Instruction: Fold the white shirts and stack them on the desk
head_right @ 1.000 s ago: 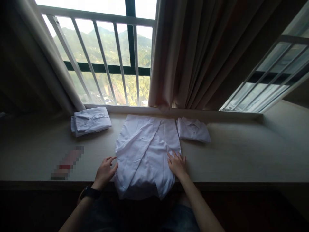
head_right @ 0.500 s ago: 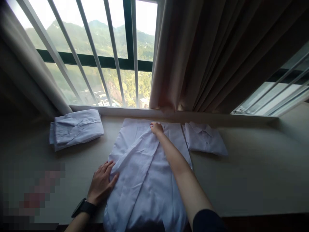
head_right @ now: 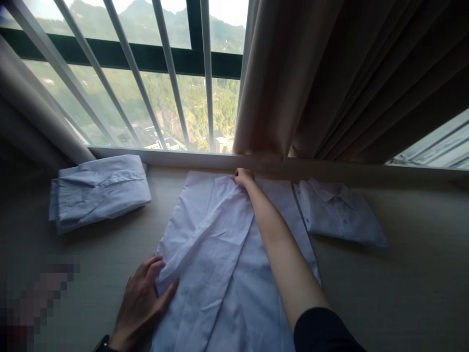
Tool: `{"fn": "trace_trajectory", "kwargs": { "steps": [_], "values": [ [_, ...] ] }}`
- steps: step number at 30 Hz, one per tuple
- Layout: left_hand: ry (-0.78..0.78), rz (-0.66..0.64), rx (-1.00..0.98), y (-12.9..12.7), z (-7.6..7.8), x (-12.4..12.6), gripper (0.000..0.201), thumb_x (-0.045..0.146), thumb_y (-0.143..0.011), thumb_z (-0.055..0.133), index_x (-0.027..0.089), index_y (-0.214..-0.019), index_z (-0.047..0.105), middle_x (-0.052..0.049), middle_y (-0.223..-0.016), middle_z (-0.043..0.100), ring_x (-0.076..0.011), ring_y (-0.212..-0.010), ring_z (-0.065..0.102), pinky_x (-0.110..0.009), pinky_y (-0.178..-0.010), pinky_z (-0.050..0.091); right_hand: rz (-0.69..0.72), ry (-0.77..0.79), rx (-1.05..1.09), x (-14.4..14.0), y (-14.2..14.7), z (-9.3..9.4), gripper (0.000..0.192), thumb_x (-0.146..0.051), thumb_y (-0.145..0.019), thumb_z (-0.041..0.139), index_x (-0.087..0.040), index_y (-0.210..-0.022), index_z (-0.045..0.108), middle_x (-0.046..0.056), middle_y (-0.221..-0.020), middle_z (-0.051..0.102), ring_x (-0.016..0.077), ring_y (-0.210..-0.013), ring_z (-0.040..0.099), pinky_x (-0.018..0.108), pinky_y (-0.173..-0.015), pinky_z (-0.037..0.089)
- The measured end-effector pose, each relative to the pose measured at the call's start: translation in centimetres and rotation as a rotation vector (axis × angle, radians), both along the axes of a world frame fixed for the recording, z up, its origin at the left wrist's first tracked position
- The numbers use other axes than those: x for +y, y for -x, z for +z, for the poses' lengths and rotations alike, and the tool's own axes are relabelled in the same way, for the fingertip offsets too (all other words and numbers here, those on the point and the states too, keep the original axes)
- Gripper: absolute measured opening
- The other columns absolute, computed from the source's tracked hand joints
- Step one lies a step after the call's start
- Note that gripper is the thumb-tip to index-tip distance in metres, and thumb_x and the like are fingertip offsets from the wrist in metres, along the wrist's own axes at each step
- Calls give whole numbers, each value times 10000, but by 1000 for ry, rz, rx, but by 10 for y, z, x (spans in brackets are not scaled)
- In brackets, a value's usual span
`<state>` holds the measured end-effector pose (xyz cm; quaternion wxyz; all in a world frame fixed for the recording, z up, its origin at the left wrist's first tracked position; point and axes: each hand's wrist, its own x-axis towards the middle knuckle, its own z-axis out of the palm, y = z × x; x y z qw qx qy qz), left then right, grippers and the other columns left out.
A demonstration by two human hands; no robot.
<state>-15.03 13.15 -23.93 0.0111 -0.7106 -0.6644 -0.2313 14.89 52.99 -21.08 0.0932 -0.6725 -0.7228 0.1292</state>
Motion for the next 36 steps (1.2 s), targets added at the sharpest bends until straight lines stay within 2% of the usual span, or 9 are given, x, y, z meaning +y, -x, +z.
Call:
{"fn": "trace_trajectory", "kwargs": {
  "steps": [7, 11, 13, 15, 21, 24, 27, 32, 36],
  "values": [
    [36, 3, -13, 1, 1, -1, 384, 496, -852, 623, 226, -1117, 563, -117, -1305, 587, -315, -1237, 547, -472, -990, 463, -122, -126, 17, -9, -2, -2, 345, -470, -930, 594, -202, -1134, 664, 126, -1209, 664, 273, -1157, 564, 394, -987, 435],
    [44, -8, -35, 3, 2, -1, 278, 439, -954, 491, 246, -1130, 588, -97, -1311, 595, -290, -1269, 535, -465, -1001, 461, -56, -361, 73, -44, -3, -8, 378, -399, -1022, 406, -173, -1191, 658, 135, -1261, 640, 255, -1206, 533, 393, -1072, 376],
    [41, -2, -43, 3, 1, 0, 273, 427, -973, 460, 246, -1119, 601, -96, -1298, 605, -286, -1263, 541, -464, -1002, 462, -11, -441, 73, -82, -16, -14, 369, -337, -997, 440, -154, -1250, 638, 142, -1318, 613, 259, -1241, 516, 376, -1091, 363],
    [39, 7, -41, 3, -1, 1, 278, 433, -974, 460, 242, -1109, 610, -100, -1290, 609, -289, -1257, 544, -464, -999, 463, -7, -456, 74, -135, -42, -22, 386, -308, -975, 455, -136, -1275, 626, 146, -1306, 624, 262, -1210, 545, 361, -1064, 389],
    [34, 21, 13, 0, -2, 1, 303, 454, -969, 466, 224, -1110, 605, -115, -1293, 607, -303, -1228, 562, -469, -974, 472, -281, -308, -1, -321, -145, -40, 287, -380, -926, 541, -198, -1081, 701, 77, -984, 734, 239, -892, 644, 322, -804, 447],
    [32, 32, 47, -2, 0, 1, 305, 451, -964, 472, 216, -1111, 599, -118, -1292, 606, -303, -1205, 572, -463, -955, 478, -300, -327, -54, -375, -171, -44, 275, -422, -895, 595, -198, -988, 725, 78, -926, 730, 254, -886, 618, 340, -821, 426],
    [21, 36, 66, -4, 2, 1, 304, 454, -950, 489, 212, -1098, 597, -117, -1272, 612, -299, -1180, 582, -452, -954, 476, -254, -360, 26, -395, -179, -46, 309, -472, -898, 590, -196, -867, 725, 77, -867, 715, 244, -877, 603, 351, -868, 422],
    [17, 41, 75, -6, 4, 0, 307, 460, -928, 504, 208, -1079, 591, -112, -1241, 621, -295, -1152, 590, -437, -937, 478, -170, -378, 214, -405, -184, -54, 304, -486, -842, 635, -190, -813, 697, 91, -941, 695, 248, -964, 603, 380, -949, 431],
    [16, 42, 83, -7, 4, 0, 307, 470, -922, 502, 207, -1058, 586, -113, -1205, 631, -294, -1121, 594, -428, -928, 472, -191, -373, 353, -408, -189, -60, 321, -488, -834, 615, -189, -722, 640, 112, -946, 674, 256, -988, 613, 396, -938, 468]
  ]
}}
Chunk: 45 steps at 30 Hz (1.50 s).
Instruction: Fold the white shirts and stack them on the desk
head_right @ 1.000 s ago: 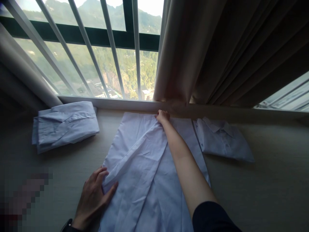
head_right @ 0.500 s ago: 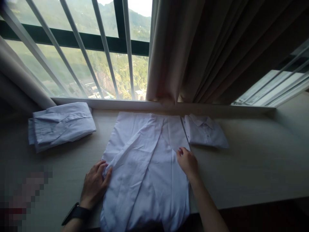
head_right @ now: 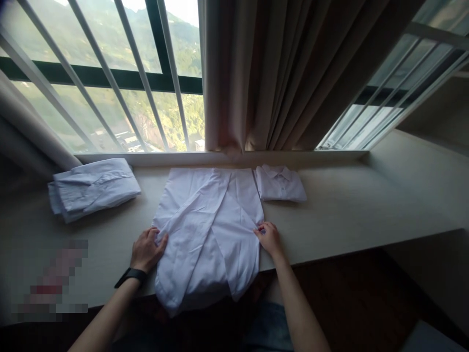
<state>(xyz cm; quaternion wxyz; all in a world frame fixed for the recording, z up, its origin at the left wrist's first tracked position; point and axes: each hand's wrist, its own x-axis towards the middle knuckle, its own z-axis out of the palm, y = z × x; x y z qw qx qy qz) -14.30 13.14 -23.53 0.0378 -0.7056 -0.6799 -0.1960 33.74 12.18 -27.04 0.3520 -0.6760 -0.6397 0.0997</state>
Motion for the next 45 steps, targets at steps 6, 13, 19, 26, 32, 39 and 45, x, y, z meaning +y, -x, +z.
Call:
{"fn": "trace_trajectory", "kwargs": {
  "steps": [6, 13, 19, 26, 32, 39, 45],
  "values": [
    [8, 9, -6, -2, 3, -3, 303, 474, -916, 494, 209, -1032, 583, -122, -1169, 636, -295, -1090, 597, -417, -909, 461, -144, -142, -1, -22, 23, 18, 426, -564, -858, 582, -162, -983, 642, 173, -1128, 627, 289, -1120, 571, 454, -1002, 457],
    [-2, 7, -5, -1, 1, -3, 329, 499, -904, 505, 205, -1033, 576, -120, -1182, 630, -295, -1114, 588, -410, -912, 461, -381, 207, 258, -169, 102, 10, 545, -640, -866, 565, -179, -1157, 560, 99, -955, 689, 213, -695, 654, 322, -646, 509],
    [8, 11, -5, -3, 1, -4, 357, 495, -906, 482, 191, -1061, 588, -128, -1168, 633, -295, -1112, 582, -413, -931, 450, -297, 268, 478, -208, 135, -36, 596, -677, -771, 618, -177, -1096, 613, 173, -1129, 709, 327, -1095, 680, 393, -909, 544],
    [27, 15, -17, -5, 2, -6, 376, 489, -902, 473, 184, -1078, 602, -140, -1169, 628, -298, -1114, 576, -409, -920, 448, -166, 372, 637, -203, 129, -48, 503, -665, -809, 544, -176, -843, 655, 164, -854, 745, 326, -859, 722, 369, -755, 545],
    [24, 18, -19, -6, 3, -6, 355, 477, -899, 479, 183, -1060, 595, -137, -1146, 631, -298, -1099, 580, -406, -915, 448, -210, 371, 423, -223, 106, -44, 346, -514, -863, 490, -212, -884, 656, 136, -891, 747, 317, -866, 716, 354, -748, 511],
    [15, 18, -10, -6, 2, -6, 347, 478, -907, 482, 187, -1063, 589, -133, -1151, 629, -292, -1110, 578, -400, -922, 443, -272, 395, 166, -219, 99, -34, 217, -350, -866, 488, -234, -984, 630, 119, -929, 744, 293, -802, 717, 315, -647, 461],
    [23, -3, -2, -5, 4, -7, 374, 483, -954, 393, 191, -1052, 606, -124, -1128, 632, -281, -1083, 575, -400, -925, 440, -270, 334, 110, -225, 96, -4, 300, -431, -879, 546, -224, -1093, 581, 71, -794, 682, 266, -719, 665, 341, -670, 476]
  ]
}}
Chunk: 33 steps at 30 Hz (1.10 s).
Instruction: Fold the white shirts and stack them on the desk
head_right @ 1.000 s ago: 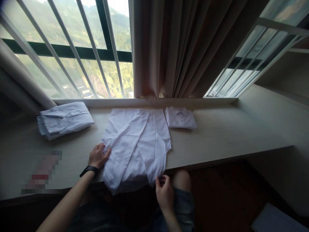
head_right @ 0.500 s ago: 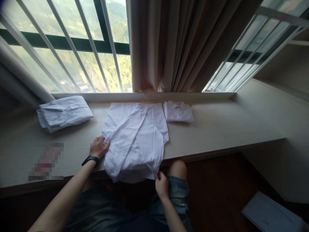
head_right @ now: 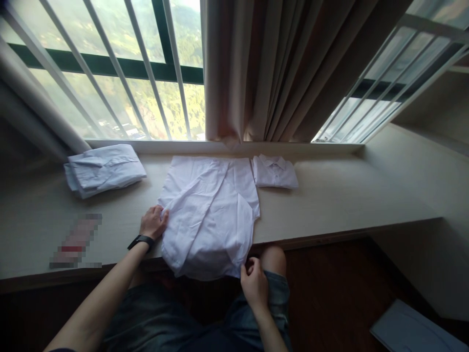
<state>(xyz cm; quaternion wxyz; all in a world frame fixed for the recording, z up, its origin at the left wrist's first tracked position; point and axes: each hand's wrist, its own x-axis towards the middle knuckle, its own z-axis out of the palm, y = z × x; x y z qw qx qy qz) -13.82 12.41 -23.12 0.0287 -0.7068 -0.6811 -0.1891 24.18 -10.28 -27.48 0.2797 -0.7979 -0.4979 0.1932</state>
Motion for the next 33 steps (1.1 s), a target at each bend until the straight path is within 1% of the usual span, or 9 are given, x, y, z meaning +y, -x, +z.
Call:
{"fn": "trace_trajectory", "kwargs": {
  "steps": [2, 5, 10, 14, 18, 21, 24, 28, 33],
  "values": [
    [-5, -9, 12, -1, 1, -2, 386, 513, -927, 441, 187, -1043, 612, -128, -1130, 626, -286, -1078, 569, -406, -933, 435, 0, -161, -72, 13, 4, 17, 311, -434, -915, 504, -201, -1103, 590, 115, -899, 685, 281, -847, 659, 389, -796, 503],
    [-11, -6, 30, -1, 2, -5, 413, 556, -862, 530, 188, -1019, 632, -139, -1145, 610, -302, -1088, 551, -418, -946, 427, 196, -350, -168, 50, 19, 37, 333, -371, -943, 483, -188, -1190, 612, 165, -1234, 638, 308, -1207, 563, 463, -1049, 432],
    [-30, -22, -8, 2, -1, -8, 435, 596, -820, 578, 207, -991, 672, -135, -1184, 573, -306, -1120, 521, -424, -975, 415, 468, -358, -296, 101, 49, 37, 493, -355, -948, 523, -282, -1435, 514, 78, -1583, 368, 356, -1510, 209, 613, -1190, 213],
    [-34, -24, -19, 5, -2, -9, 473, 640, -817, 573, 202, -971, 663, -141, -1181, 563, -313, -1116, 517, -433, -966, 417, 459, -418, -120, 128, 66, 30, 437, -305, -932, 508, -205, -1350, 587, 133, -1450, 516, 311, -1429, 374, 527, -1174, 317],
    [-12, -18, -24, 5, 1, -10, 489, 659, -806, 586, 194, -956, 608, -139, -1095, 598, -310, -1040, 547, -432, -916, 432, 217, -327, 329, 196, 89, 45, 370, -264, -825, 564, -177, -1176, 643, 130, -1188, 655, 251, -1101, 615, 404, -991, 495],
    [-16, -10, -37, 7, 2, -9, 472, 643, -836, 570, 192, -973, 588, -132, -1027, 616, -309, -1005, 559, -431, -897, 439, 62, -166, 559, 261, 102, 59, 375, -244, -739, 585, -181, -1106, 639, 58, -918, 697, 184, -814, 658, 286, -734, 544],
    [-14, 4, -60, 9, 2, -6, 389, 534, -960, 416, 195, -923, 603, -134, -1026, 624, -295, -986, 568, -425, -879, 445, 75, -113, 617, 309, 105, 65, 429, -215, -688, 582, -154, -1108, 645, 0, -711, 660, 138, -604, 606, 221, -548, 476],
    [-17, 46, -59, 10, -2, -3, 367, 416, -999, 354, 196, -863, 614, -134, -1050, 628, -284, -986, 571, -418, -874, 442, 101, -79, 611, 333, 98, 59, 328, -172, -611, 611, -141, -921, 712, -2, -643, 652, 122, -564, 572, 208, -532, 432],
    [-30, 78, -43, 11, -5, -2, 355, 477, -978, 425, 199, -835, 593, -117, -1002, 620, -291, -974, 560, -410, -836, 438, 56, -103, 520, 333, 88, 44, 222, -132, -577, 580, -176, -750, 713, 20, -730, 700, 164, -743, 630, 225, -662, 457]
  ]
}}
